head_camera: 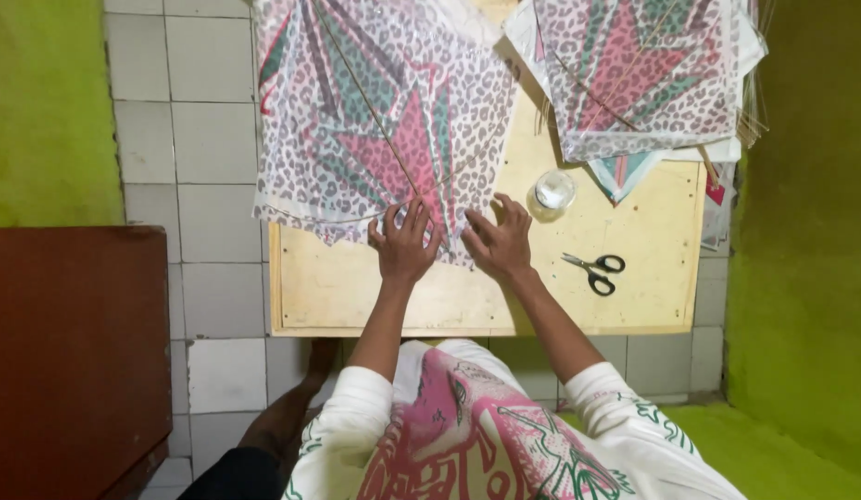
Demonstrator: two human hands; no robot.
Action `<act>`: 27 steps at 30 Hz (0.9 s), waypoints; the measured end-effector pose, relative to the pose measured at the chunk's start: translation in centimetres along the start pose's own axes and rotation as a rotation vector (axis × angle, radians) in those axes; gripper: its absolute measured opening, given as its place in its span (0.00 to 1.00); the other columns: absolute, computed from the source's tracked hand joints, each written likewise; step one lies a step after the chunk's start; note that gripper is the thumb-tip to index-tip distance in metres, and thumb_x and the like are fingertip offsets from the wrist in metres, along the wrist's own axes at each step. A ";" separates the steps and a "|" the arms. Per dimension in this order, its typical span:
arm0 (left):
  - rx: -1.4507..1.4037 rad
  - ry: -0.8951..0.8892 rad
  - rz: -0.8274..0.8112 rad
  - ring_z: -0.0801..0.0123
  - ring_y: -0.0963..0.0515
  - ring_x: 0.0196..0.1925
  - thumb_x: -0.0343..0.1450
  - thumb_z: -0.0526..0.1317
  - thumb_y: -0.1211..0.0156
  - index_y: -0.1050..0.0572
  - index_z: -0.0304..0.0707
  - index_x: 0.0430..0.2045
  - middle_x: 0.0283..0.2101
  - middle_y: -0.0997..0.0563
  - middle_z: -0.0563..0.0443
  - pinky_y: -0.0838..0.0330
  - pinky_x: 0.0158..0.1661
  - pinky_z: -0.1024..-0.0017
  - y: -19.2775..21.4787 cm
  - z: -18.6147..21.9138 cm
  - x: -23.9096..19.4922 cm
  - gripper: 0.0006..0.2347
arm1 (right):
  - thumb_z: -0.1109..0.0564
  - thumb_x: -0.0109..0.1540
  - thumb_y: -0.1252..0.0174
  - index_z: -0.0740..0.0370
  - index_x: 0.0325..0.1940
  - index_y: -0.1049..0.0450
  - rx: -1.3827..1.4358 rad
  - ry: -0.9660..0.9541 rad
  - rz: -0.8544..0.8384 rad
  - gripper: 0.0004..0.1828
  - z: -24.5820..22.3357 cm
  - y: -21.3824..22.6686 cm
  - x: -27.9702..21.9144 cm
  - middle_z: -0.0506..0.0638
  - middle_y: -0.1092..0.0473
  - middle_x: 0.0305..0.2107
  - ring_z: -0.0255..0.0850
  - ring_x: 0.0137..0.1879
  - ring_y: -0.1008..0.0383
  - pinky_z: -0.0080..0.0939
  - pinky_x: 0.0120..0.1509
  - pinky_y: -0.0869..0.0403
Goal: Finishing the assembly of a kite by applying adhesive to the sail edges and folding them over the bamboo frame.
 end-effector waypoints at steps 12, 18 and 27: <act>-0.019 -0.007 -0.016 0.57 0.28 0.58 0.68 0.50 0.42 0.20 0.53 0.46 0.60 0.22 0.60 0.46 0.53 0.45 0.7 0.2 0.5 0.15 | 0.32 0.65 0.47 0.33 0.54 0.22 -0.080 0.038 0.068 0.18 -0.6 0.5 0.2 0.52 0.45 0.67 0.52 0.68 0.50 0.53 0.64 0.49; 0.001 -0.005 0.008 0.58 0.27 0.58 0.67 0.50 0.42 0.19 0.55 0.44 0.58 0.20 0.61 0.46 0.53 0.46 0.9 0.1 0.6 0.14 | 0.31 0.66 0.49 0.33 0.52 0.21 -0.099 0.029 0.118 0.18 -0.1 0.2 0.4 0.52 0.43 0.65 0.51 0.67 0.49 0.55 0.62 0.48; -0.009 -0.011 0.048 0.57 0.27 0.56 0.66 0.49 0.41 0.19 0.55 0.43 0.57 0.19 0.60 0.45 0.52 0.47 1.1 0.3 0.9 0.14 | 0.28 0.66 0.52 0.36 0.55 0.22 -0.092 0.068 0.161 0.23 -0.2 0.0 0.3 0.52 0.44 0.64 0.51 0.66 0.51 0.54 0.62 0.52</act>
Point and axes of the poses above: each hand's wrist, its own x-axis towards the middle knuckle, its own y-axis out of the back of the hand, z = x × y, the point moved 6 cm from there along x, towards the middle knuckle
